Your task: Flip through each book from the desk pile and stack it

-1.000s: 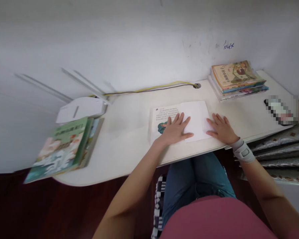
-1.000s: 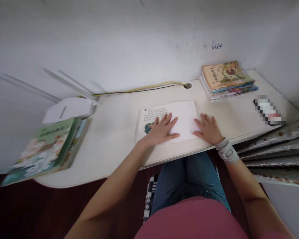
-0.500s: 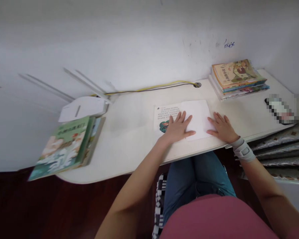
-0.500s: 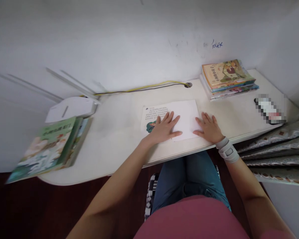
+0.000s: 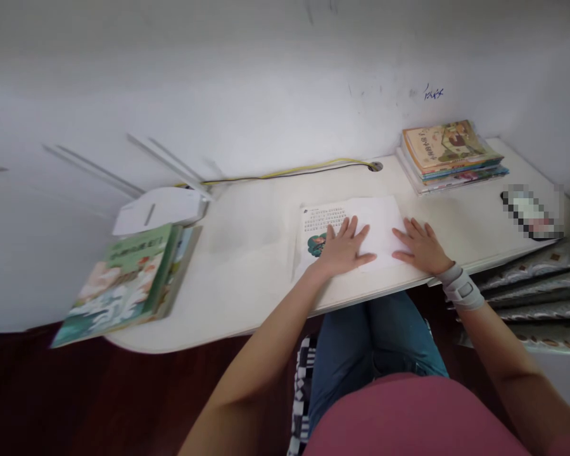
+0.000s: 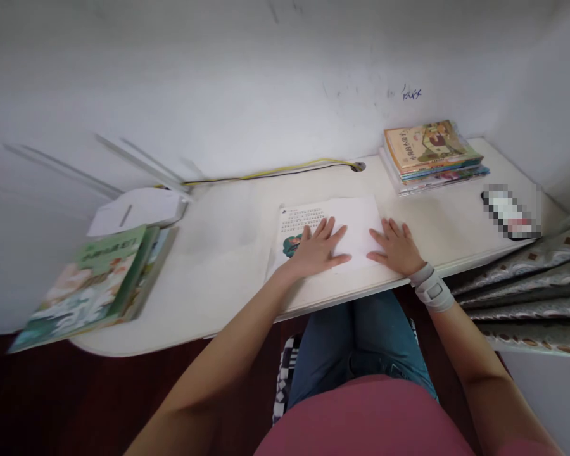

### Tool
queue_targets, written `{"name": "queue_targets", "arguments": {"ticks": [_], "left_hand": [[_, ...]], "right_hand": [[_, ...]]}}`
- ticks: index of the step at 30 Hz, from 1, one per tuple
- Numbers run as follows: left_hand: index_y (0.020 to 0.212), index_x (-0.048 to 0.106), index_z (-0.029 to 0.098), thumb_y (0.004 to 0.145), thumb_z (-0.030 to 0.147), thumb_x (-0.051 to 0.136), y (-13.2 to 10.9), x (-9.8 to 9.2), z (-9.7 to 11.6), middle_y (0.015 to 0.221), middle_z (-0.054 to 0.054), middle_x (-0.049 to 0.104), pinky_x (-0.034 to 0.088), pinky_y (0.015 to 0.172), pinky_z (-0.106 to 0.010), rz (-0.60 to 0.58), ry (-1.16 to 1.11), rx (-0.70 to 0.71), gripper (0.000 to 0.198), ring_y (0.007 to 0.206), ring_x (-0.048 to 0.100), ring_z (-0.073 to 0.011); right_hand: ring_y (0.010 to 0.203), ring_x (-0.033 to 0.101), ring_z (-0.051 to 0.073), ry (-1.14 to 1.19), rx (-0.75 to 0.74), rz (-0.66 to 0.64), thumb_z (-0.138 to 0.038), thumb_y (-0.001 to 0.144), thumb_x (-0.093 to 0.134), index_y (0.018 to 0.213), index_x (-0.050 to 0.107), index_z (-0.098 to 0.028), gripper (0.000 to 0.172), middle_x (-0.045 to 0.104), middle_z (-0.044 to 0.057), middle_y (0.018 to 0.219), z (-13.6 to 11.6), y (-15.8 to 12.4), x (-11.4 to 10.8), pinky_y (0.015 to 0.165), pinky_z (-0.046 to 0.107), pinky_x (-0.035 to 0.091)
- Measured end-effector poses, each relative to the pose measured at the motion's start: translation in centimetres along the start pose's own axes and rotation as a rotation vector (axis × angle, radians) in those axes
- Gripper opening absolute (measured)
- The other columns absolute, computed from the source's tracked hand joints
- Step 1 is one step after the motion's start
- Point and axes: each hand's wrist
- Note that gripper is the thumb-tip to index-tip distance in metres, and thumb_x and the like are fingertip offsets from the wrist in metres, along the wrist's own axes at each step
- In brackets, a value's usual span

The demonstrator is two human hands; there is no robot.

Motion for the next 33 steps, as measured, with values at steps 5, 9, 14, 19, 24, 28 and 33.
{"name": "queue_targets", "arguments": {"ticks": [5,9,14,19,24,28,33], "left_hand": [[0.151,0.022,0.021,0.084,0.073,0.034,0.2,-0.2,0.4,0.159,-0.016,0.005,0.008,0.11,-0.067,-0.003,0.005,0.005,0.085,0.145,0.004,-0.039],[0.151,0.021,0.022,0.084,0.071,0.035,0.6,-0.1,1.0,0.159,-0.016,0.003,0.007,0.112,-0.063,-0.005,0.01,-0.017,0.085,0.146,0.003,-0.0372],[0.151,0.02,0.02,0.085,0.071,0.036,0.8,0.3,1.3,0.159,-0.015,0.003,0.006,0.113,-0.062,0.017,0.001,-0.029,0.085,0.146,0.002,-0.0368],[0.151,0.022,0.019,0.084,0.072,0.033,1.4,0.4,1.6,0.159,-0.016,0.003,0.005,0.112,-0.064,0.037,-0.023,-0.01,0.086,0.146,0.003,-0.0369],[0.151,0.022,0.018,0.084,0.074,0.031,2.0,0.4,2.3,0.159,-0.016,0.006,0.007,0.113,-0.062,0.066,-0.036,0.004,0.087,0.146,0.004,-0.0362],[0.151,0.021,0.017,0.083,0.076,0.026,1.8,0.7,2.8,0.159,-0.017,0.007,0.008,0.112,-0.063,0.091,-0.033,-0.02,0.09,0.146,0.006,-0.0364],[0.151,0.02,0.015,0.085,0.075,0.02,1.6,0.9,3.5,0.159,-0.019,0.005,0.007,0.112,-0.064,0.08,-0.034,-0.051,0.089,0.146,0.004,-0.0367]], "right_hand": [[0.142,0.026,0.032,0.004,0.006,-0.004,-0.065,0.09,0.034,0.145,0.039,-0.025,0.068,0.029,0.016,0.154,0.1,0.1,0.1,0.111,0.055,0.019],[0.142,0.027,0.032,0.006,0.003,-0.005,-0.064,0.09,0.035,0.144,0.041,-0.025,0.067,0.03,0.017,0.154,0.2,0.1,0.0,0.11,0.054,0.02],[0.141,0.028,0.033,-0.01,-0.006,0.01,-0.063,0.09,0.036,0.143,0.042,-0.025,0.065,0.031,0.018,0.153,0.3,0.1,0.0,0.109,0.056,0.023],[0.14,0.029,0.033,-0.017,-0.009,0.015,-0.061,0.09,0.04,0.142,0.042,-0.024,0.064,0.033,0.018,0.152,0.3,0.1,0.0,0.108,0.056,0.025],[0.14,0.03,0.033,-0.012,0.009,0.018,-0.06,0.091,0.038,0.143,0.042,-0.022,0.065,0.033,0.018,0.152,0.2,0.2,0.0,0.108,0.055,0.026],[0.14,0.031,0.032,-0.011,0.002,0.04,-0.061,0.091,0.037,0.142,0.042,-0.023,0.064,0.035,0.018,0.151,0.3,0.1,0.2,0.108,0.055,0.027],[0.14,0.03,0.036,-0.032,-0.024,0.04,-0.06,0.091,0.037,0.143,0.041,-0.02,0.066,0.032,0.022,0.151,0.3,0.2,0.5,0.107,0.058,0.026]]}}
Point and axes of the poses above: each hand's wrist, its own y-axis towards the middle knuckle, its own x-axis out of the palm, z = x × y
